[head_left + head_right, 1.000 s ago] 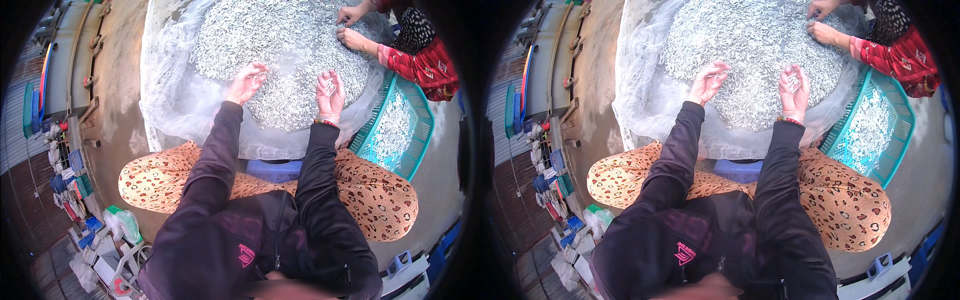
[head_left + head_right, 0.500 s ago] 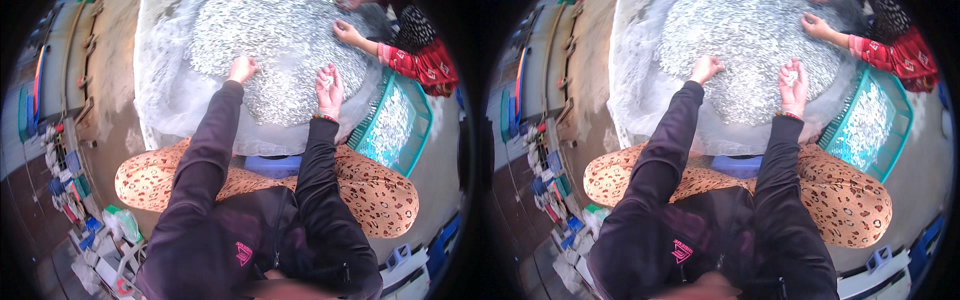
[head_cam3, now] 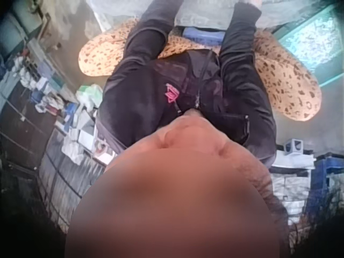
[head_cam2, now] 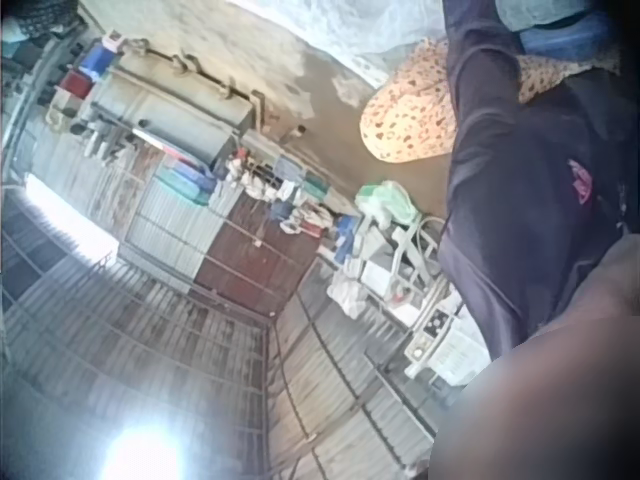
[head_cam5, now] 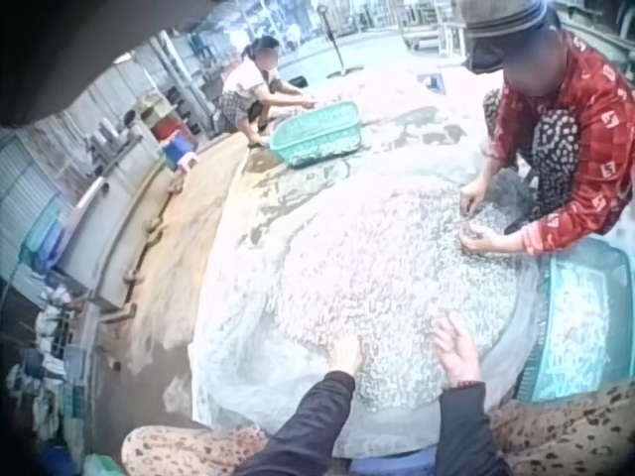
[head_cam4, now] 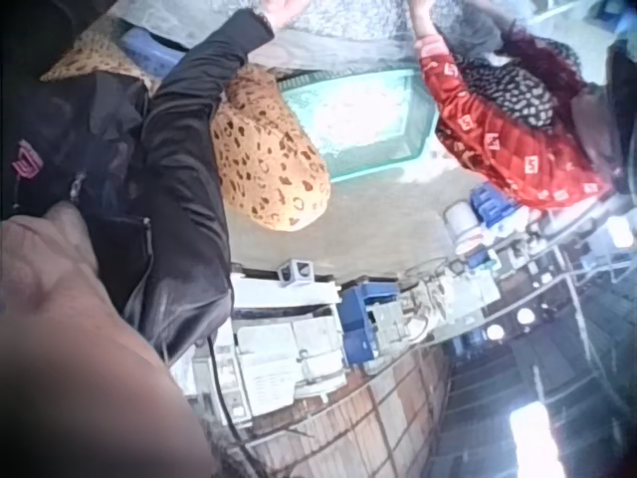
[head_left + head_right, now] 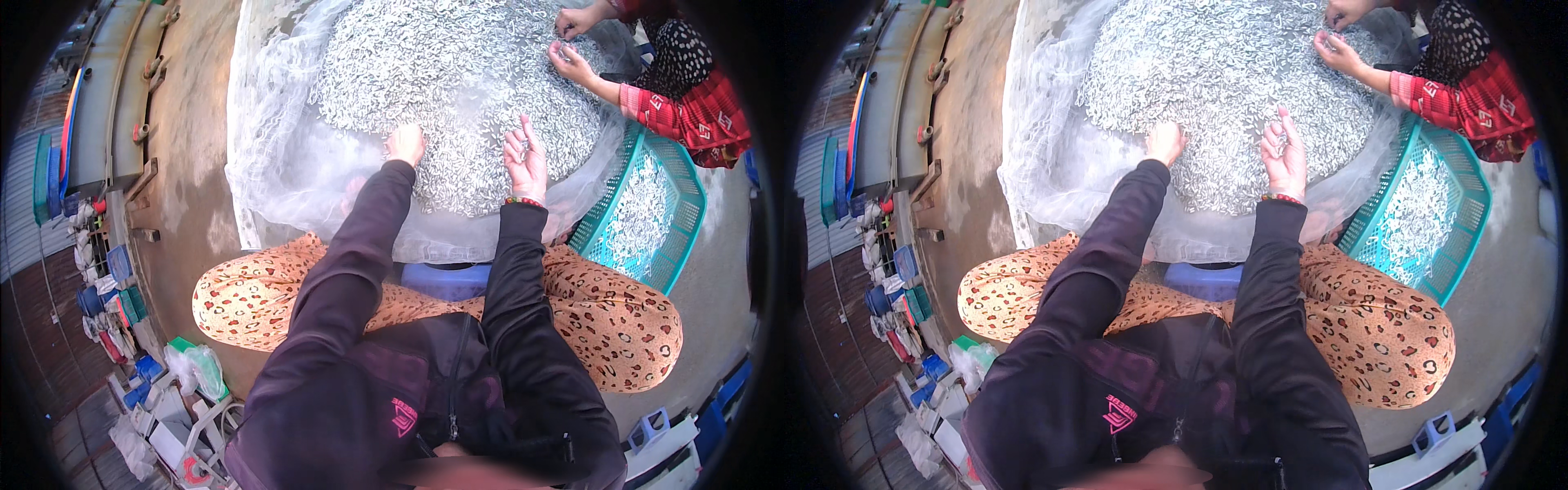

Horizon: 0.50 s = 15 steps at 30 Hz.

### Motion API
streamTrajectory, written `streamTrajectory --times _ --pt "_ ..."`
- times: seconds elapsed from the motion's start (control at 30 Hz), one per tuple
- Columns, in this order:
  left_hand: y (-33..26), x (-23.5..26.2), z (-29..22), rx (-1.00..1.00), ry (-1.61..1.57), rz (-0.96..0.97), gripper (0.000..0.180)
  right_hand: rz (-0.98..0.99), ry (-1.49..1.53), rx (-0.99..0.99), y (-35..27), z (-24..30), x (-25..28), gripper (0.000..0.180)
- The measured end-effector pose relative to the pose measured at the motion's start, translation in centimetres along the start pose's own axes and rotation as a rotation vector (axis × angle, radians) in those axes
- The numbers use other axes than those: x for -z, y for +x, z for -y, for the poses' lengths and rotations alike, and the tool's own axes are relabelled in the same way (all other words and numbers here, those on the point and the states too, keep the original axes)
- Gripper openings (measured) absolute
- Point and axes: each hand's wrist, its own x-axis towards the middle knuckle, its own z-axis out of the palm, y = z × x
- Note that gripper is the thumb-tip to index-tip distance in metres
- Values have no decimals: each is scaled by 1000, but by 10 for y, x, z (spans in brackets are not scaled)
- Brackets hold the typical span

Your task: The person sits on a low stool and sorts small silver fish by hand from a large pile on a white sheet. They pick up individual fish and place them into green plastic baskets. Other workers are visible nearby performing similar sorting tasks.

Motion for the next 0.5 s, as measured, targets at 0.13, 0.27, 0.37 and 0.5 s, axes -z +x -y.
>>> streamTrajectory --times 0.13,0.27,0.37,0.5 --pt "-12 23 -10 -153 -746 10 24 -14 -180 27 -2 3 -10 27" --pt "-21 67 -37 -284 -836 5 21 -169 -565 -184 -2 -28 -32 29" --pt "-23 82 -57 -496 -662 -100 18 -133 -605 -186 -3 -44 -44 25" --pt "-28 89 -66 -628 -380 -224 16 -166 -570 14 0 -45 -47 11"
